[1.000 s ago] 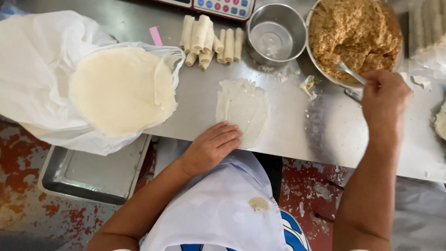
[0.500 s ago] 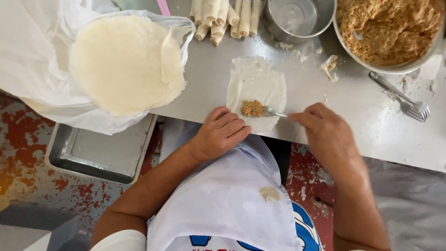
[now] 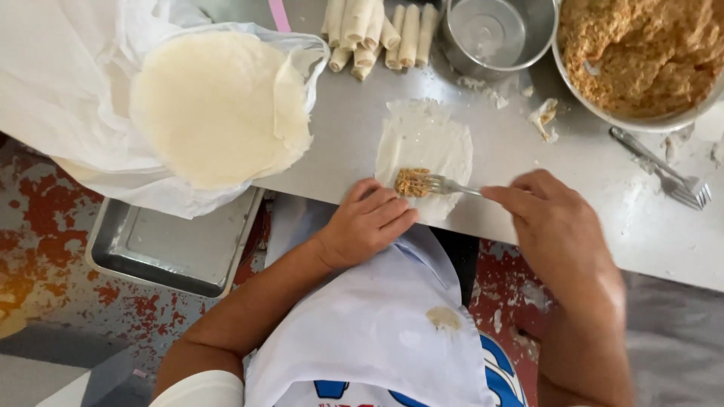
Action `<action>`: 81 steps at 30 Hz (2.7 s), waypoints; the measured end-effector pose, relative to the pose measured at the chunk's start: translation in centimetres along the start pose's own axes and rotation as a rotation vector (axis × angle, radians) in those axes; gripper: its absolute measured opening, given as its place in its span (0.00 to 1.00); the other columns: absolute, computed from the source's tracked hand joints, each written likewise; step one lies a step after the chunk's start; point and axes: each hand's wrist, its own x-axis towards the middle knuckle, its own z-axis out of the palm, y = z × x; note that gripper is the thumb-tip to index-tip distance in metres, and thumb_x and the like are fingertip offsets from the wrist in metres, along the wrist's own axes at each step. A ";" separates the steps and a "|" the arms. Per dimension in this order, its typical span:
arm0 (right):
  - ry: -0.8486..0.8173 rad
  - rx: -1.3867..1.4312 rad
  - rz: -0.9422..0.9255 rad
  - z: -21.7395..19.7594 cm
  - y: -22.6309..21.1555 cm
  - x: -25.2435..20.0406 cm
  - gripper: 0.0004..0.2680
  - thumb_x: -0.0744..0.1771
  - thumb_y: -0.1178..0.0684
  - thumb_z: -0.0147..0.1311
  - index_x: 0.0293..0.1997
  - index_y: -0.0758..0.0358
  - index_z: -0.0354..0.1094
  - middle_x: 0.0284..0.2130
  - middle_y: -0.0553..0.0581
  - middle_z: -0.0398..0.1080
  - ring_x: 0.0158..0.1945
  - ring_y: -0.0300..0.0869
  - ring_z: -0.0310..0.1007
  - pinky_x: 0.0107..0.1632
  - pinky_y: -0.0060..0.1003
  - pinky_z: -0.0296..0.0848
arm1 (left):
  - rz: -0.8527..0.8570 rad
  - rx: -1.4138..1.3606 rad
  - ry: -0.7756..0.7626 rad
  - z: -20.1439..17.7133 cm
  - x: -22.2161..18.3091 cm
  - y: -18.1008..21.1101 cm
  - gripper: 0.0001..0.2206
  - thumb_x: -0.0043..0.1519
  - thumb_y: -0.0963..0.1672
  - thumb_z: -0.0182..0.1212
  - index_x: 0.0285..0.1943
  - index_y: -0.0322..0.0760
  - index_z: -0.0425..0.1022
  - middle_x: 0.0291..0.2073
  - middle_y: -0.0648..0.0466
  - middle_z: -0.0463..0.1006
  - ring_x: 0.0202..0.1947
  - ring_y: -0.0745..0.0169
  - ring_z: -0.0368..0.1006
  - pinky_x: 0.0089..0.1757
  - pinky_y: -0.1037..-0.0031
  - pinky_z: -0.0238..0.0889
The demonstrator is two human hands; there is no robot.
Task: Wrapping spring rolls with filling and packaging the finished rolls into plastic bags.
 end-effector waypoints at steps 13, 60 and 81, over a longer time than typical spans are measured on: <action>0.262 -0.361 0.530 -1.4 16.8 0.5 0.18 0.70 0.71 0.46 0.66 0.75 0.79 0.48 0.81 0.71 0.39 0.69 0.76 0.32 0.58 0.72 | -0.138 0.102 -0.119 1.3 3.2 -2.6 0.07 0.64 0.36 0.68 0.45 0.40 0.78 0.33 0.60 0.74 0.36 0.61 0.65 0.42 0.68 0.56; 0.524 0.232 -0.076 10.5 -1.7 4.9 0.06 0.70 0.63 0.57 0.51 0.67 0.78 0.40 0.61 0.79 0.36 0.55 0.76 0.42 0.43 0.73 | -0.445 0.231 -0.195 2.5 -1.4 -5.1 0.03 0.65 0.43 0.60 0.40 0.41 0.73 0.31 0.59 0.63 0.32 0.58 0.64 0.33 0.67 0.54; 0.395 0.339 -0.007 9.9 -0.2 6.6 0.02 0.67 0.55 0.63 0.41 0.58 0.78 0.39 0.52 0.77 0.40 0.46 0.72 0.47 0.38 0.73 | -0.291 -0.042 -0.289 5.1 1.6 -6.2 0.04 0.69 0.39 0.55 0.46 0.35 0.76 0.36 0.52 0.72 0.39 0.61 0.72 0.44 0.73 0.68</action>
